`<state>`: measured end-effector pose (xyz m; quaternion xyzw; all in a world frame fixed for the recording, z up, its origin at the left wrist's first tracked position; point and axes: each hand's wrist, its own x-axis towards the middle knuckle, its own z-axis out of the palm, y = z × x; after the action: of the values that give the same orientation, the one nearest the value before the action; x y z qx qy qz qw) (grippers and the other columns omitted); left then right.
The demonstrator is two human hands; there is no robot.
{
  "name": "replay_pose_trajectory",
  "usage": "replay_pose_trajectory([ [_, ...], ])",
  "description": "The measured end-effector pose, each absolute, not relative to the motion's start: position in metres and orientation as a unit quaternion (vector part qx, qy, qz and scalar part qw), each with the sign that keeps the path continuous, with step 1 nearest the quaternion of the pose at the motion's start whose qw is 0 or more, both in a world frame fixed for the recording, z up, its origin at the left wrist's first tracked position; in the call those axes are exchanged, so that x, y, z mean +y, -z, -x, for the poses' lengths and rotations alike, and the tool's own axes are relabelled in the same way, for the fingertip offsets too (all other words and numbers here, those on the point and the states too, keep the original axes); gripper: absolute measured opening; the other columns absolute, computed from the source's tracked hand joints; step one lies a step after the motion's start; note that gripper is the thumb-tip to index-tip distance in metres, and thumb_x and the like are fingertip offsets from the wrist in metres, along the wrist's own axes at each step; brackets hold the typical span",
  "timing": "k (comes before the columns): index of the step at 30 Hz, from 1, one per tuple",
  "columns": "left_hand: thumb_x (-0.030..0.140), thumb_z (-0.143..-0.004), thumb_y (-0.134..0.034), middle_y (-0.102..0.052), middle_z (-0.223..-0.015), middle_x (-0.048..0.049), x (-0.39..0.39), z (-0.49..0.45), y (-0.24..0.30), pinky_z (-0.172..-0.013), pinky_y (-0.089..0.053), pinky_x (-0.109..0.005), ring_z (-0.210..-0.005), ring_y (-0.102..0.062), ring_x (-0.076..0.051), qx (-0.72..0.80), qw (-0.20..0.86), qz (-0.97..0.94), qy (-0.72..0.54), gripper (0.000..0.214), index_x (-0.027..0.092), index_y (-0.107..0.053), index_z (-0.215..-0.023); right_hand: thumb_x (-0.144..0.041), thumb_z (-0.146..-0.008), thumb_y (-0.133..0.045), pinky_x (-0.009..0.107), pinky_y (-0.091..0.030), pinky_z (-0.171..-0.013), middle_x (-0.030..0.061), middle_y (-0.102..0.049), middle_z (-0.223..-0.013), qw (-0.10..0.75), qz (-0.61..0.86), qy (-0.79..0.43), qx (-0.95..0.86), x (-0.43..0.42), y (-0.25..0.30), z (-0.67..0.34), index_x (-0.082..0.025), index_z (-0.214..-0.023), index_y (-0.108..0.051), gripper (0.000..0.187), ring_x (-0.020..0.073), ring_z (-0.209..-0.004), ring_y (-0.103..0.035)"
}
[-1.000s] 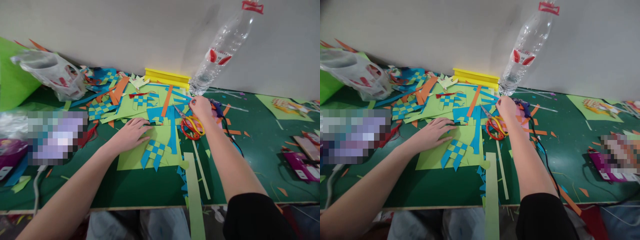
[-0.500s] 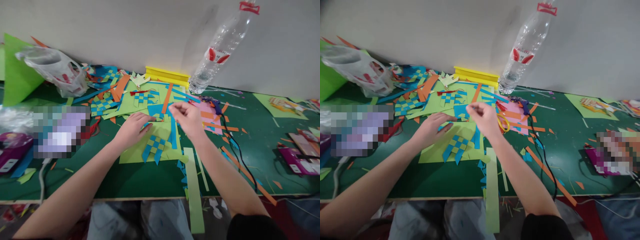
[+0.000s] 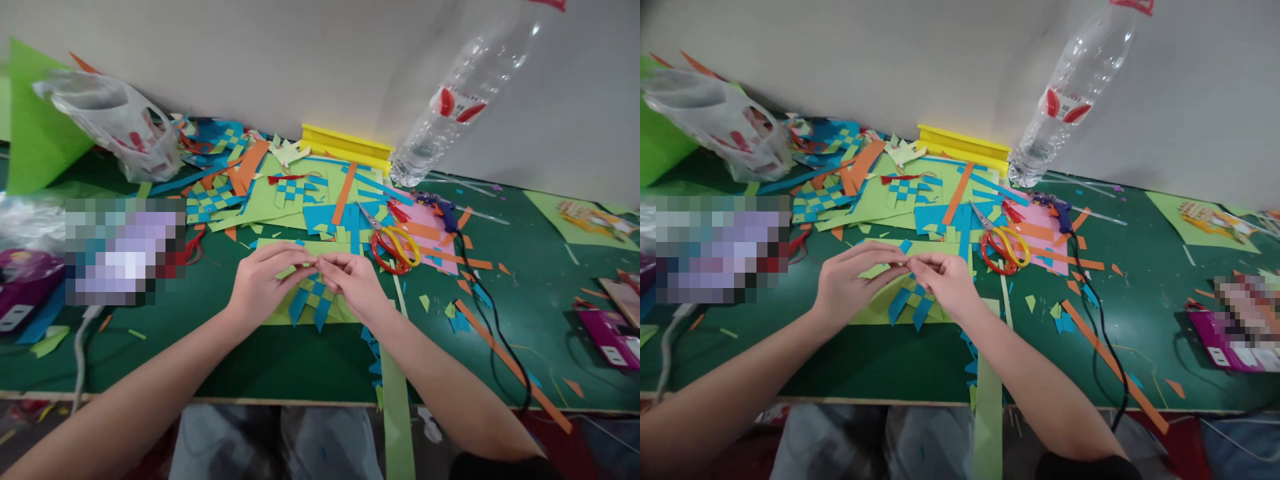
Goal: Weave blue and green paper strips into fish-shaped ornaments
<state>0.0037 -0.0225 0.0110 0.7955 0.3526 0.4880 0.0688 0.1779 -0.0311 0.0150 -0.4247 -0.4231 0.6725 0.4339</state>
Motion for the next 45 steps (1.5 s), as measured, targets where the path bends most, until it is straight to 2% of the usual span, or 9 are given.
replay_pose_trajectory([
  [6, 0.020, -0.080, -0.074, -0.076, -0.080, 0.0018, -0.022, -0.002, -0.008, -0.074, -0.058, -0.029, -0.073, -0.072, -0.014, 0.310, 0.008, -0.815, -0.489, 0.008, 0.022, -0.069, -0.087, -0.043, -0.074, -0.075, 0.022, -0.026, -0.044, -0.0070, -0.045, -0.049, 0.420, 0.408, -0.672, -0.453, -0.034, -0.006, -0.184, -0.016, -0.084, -0.073, 0.029, 0.0046, -0.046, -0.035],
  [11, 0.019, -0.078, -0.075, -0.077, -0.084, 0.0021, -0.019, 0.001, -0.003, -0.079, -0.058, -0.032, -0.073, -0.072, -0.014, 0.293, 0.008, -0.831, -0.473, 0.009, 0.022, -0.070, -0.085, -0.044, -0.075, -0.074, 0.021, -0.029, -0.044, -0.0051, -0.049, -0.053, 0.407, 0.422, -0.642, -0.495, -0.032, 0.001, -0.188, -0.016, -0.085, -0.073, 0.029, 0.0052, -0.047, -0.038],
  [19, 0.021, -0.082, -0.072, -0.077, -0.085, 0.0021, -0.014, 0.000, -0.002, -0.077, -0.058, -0.030, -0.075, -0.072, -0.013, 0.290, 0.039, -0.831, -0.473, 0.007, 0.024, -0.071, -0.088, -0.046, -0.069, -0.078, 0.020, -0.032, -0.041, -0.0046, -0.052, -0.054, 0.428, 0.428, -0.631, -0.485, -0.031, 0.002, -0.187, -0.017, -0.081, -0.073, 0.033, 0.0049, -0.046, -0.038],
  [25, 0.022, -0.082, -0.072, -0.077, -0.081, 0.0028, -0.017, 0.000, -0.006, -0.070, -0.060, -0.028, -0.071, -0.073, -0.014, 0.293, 0.045, -0.826, -0.480, 0.006, 0.025, -0.072, -0.087, -0.042, -0.073, -0.076, 0.020, -0.034, -0.042, -0.0023, -0.058, -0.059, 0.451, 0.415, -0.601, -0.513, -0.035, -0.001, -0.187, -0.019, -0.083, -0.073, 0.025, 0.0060, -0.048, -0.042],
  [29, 0.021, -0.084, -0.069, -0.077, -0.086, 0.0013, -0.018, 0.002, -0.006, -0.064, -0.059, -0.023, -0.073, -0.072, -0.012, 0.271, 0.032, -0.836, -0.476, 0.008, 0.025, -0.071, -0.091, -0.040, -0.072, -0.077, 0.019, -0.034, -0.041, -0.0047, -0.055, -0.054, 0.454, 0.393, -0.628, -0.495, -0.034, -0.001, -0.187, -0.019, -0.081, -0.071, 0.024, 0.0050, -0.045, -0.041],
  [34, 0.022, -0.084, -0.069, -0.076, -0.086, 0.0010, -0.018, 0.003, -0.007, -0.065, -0.059, -0.024, -0.072, -0.072, -0.013, 0.277, 0.026, -0.844, -0.458, 0.008, 0.025, -0.070, -0.091, -0.040, -0.076, -0.075, 0.019, -0.033, -0.041, -0.0054, -0.054, -0.055, 0.449, 0.383, -0.643, -0.489, -0.033, 0.001, -0.188, -0.018, -0.083, -0.070, 0.023, 0.0042, -0.044, -0.041],
  [40, 0.020, -0.083, -0.071, -0.076, -0.081, 0.0013, -0.019, 0.002, -0.008, -0.066, -0.059, -0.022, -0.072, -0.072, -0.012, 0.288, 0.028, -0.837, -0.465, 0.005, 0.021, -0.070, -0.087, -0.037, -0.080, -0.072, 0.020, -0.041, -0.046, -0.0026, -0.062, -0.064, 0.465, 0.398, -0.585, -0.532, -0.038, 0.002, -0.187, -0.019, -0.084, -0.067, 0.019, 0.0060, -0.048, -0.050],
  [45, 0.022, -0.084, -0.070, -0.076, -0.079, 0.0025, -0.020, 0.003, -0.009, -0.066, -0.059, -0.023, -0.072, -0.072, -0.013, 0.306, 0.054, -0.836, -0.452, 0.003, 0.023, -0.069, -0.086, -0.033, -0.084, -0.069, 0.021, -0.044, -0.048, -0.0021, -0.065, -0.065, 0.456, 0.388, -0.577, -0.555, -0.040, 0.001, -0.187, -0.019, -0.085, -0.066, 0.014, 0.0059, -0.048, -0.051],
])
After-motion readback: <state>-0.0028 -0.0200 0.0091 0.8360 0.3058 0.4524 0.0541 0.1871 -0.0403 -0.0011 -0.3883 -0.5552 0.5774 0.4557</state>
